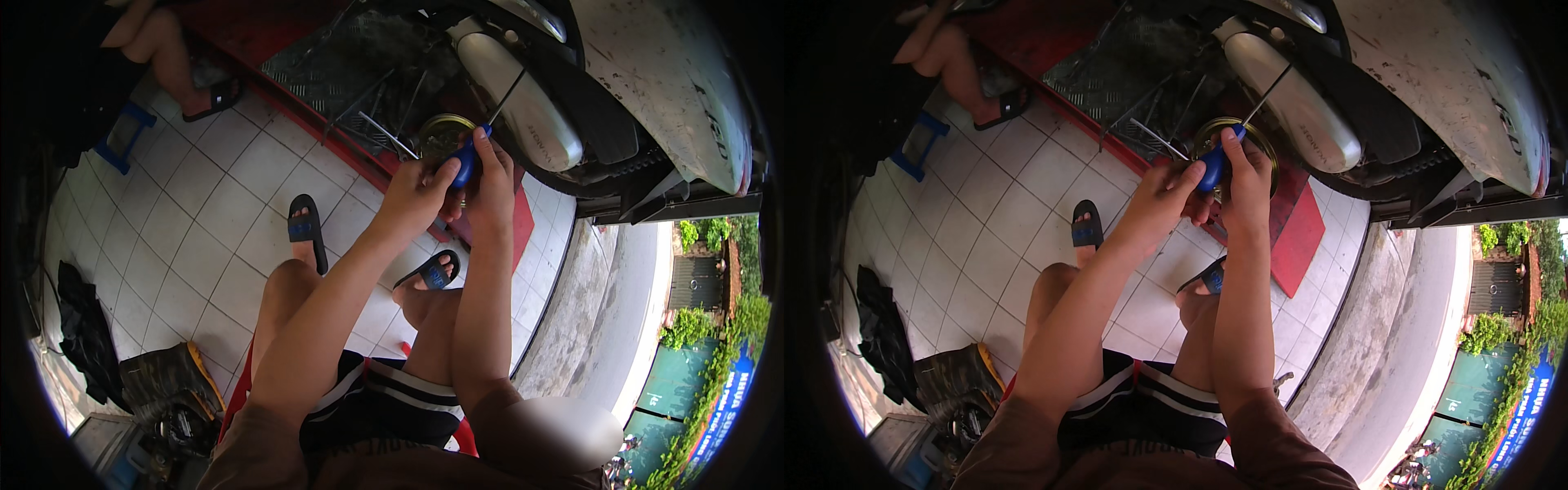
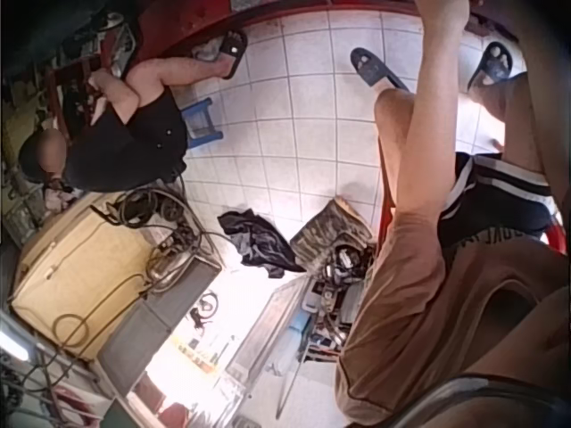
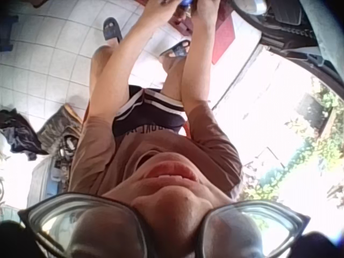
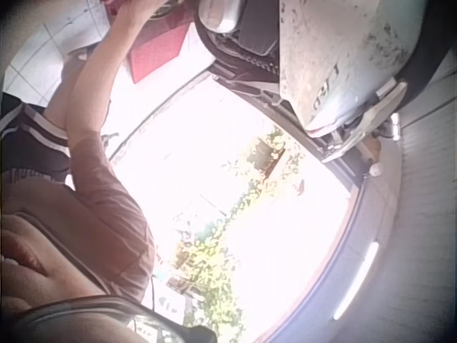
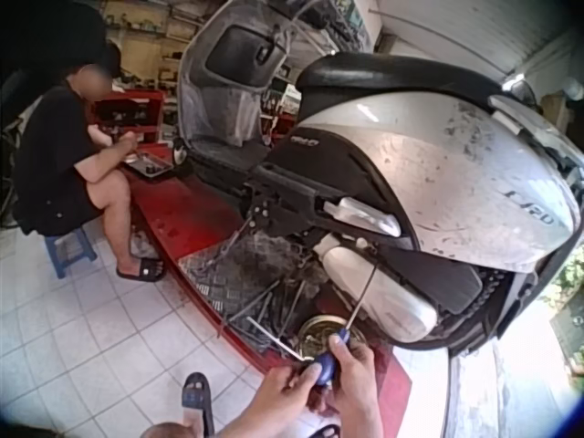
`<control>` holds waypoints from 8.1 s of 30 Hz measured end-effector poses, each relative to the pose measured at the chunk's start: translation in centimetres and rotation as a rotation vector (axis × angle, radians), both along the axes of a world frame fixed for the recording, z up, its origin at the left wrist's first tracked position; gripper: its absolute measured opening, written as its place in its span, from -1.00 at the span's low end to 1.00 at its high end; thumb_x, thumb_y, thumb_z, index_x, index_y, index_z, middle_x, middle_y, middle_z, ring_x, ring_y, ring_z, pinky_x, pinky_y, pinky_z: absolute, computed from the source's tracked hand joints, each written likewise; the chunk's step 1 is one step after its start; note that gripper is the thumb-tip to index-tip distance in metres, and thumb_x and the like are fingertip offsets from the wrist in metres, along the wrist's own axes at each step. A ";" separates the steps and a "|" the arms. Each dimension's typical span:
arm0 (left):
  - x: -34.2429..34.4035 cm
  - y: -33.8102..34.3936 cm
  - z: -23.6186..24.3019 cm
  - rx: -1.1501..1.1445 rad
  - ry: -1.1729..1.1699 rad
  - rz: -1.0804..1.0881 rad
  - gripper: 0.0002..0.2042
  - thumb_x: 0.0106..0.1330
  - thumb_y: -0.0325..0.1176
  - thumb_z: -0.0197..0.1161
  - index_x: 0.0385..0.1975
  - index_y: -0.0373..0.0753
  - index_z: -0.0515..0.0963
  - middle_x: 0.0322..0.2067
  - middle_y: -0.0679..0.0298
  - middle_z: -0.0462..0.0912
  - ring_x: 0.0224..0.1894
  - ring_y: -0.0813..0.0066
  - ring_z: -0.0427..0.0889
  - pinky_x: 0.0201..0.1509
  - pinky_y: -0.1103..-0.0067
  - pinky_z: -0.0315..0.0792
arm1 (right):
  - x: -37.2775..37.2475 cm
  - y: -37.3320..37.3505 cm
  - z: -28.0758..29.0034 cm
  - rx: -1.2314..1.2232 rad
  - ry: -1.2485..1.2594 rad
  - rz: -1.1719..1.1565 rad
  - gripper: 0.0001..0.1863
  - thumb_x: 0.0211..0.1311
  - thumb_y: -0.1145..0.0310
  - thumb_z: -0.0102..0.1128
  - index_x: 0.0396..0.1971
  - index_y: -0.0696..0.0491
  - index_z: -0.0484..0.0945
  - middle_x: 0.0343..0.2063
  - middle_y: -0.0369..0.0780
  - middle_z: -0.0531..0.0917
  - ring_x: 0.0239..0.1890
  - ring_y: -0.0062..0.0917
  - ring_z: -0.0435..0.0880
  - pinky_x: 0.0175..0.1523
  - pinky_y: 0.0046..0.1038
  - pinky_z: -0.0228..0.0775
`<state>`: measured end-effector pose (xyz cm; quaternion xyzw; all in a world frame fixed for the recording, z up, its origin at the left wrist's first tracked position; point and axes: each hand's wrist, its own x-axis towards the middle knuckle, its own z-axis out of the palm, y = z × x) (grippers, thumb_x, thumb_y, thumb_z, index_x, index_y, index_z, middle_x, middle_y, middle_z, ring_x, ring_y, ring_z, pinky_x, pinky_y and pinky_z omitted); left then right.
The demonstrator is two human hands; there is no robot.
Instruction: The person uses a blue-handled screwdriver to repeatedly tighten and loosen a bolt on the underside of a white motorcycle. The person is seated on a red plastic stool in a tiled workshop while performing the task.
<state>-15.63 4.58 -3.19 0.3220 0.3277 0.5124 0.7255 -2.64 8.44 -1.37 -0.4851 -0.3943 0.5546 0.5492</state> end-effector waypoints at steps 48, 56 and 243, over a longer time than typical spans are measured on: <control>-1.2 0.2 4.3 0.714 0.707 0.648 -0.83 0.17 -0.49 0.30 -0.36 -0.37 0.44 -0.48 0.17 0.46 -0.52 0.37 0.56 -0.52 0.54 0.41 | -1.1 1.4 2.5 0.041 0.302 0.030 -0.70 0.36 0.20 0.08 -0.11 0.12 0.46 -0.24 -0.17 0.58 -0.16 -0.45 0.55 -0.04 -0.38 0.43; -0.4 0.6 3.6 0.690 0.408 0.632 -0.70 0.18 -0.40 0.37 -0.22 -0.41 0.42 -0.35 0.15 0.56 -0.48 0.45 0.64 -0.49 0.61 0.50 | -0.1 2.2 1.7 0.089 0.512 0.300 -0.69 0.43 0.16 -0.05 -0.10 0.11 0.43 -0.24 -0.19 0.55 -0.23 -0.45 0.53 -0.09 -0.41 0.43; 0.2 0.8 5.0 0.659 0.698 0.494 -0.81 0.19 -0.44 0.31 -0.36 -0.44 0.48 -0.62 0.10 0.62 -0.65 0.36 0.66 -0.58 0.58 0.50 | -1.0 1.1 4.6 0.057 0.066 -0.040 -0.68 0.36 0.19 0.12 -0.41 0.18 0.53 -0.53 -0.25 0.59 -0.51 -0.63 0.54 -0.37 -0.57 0.38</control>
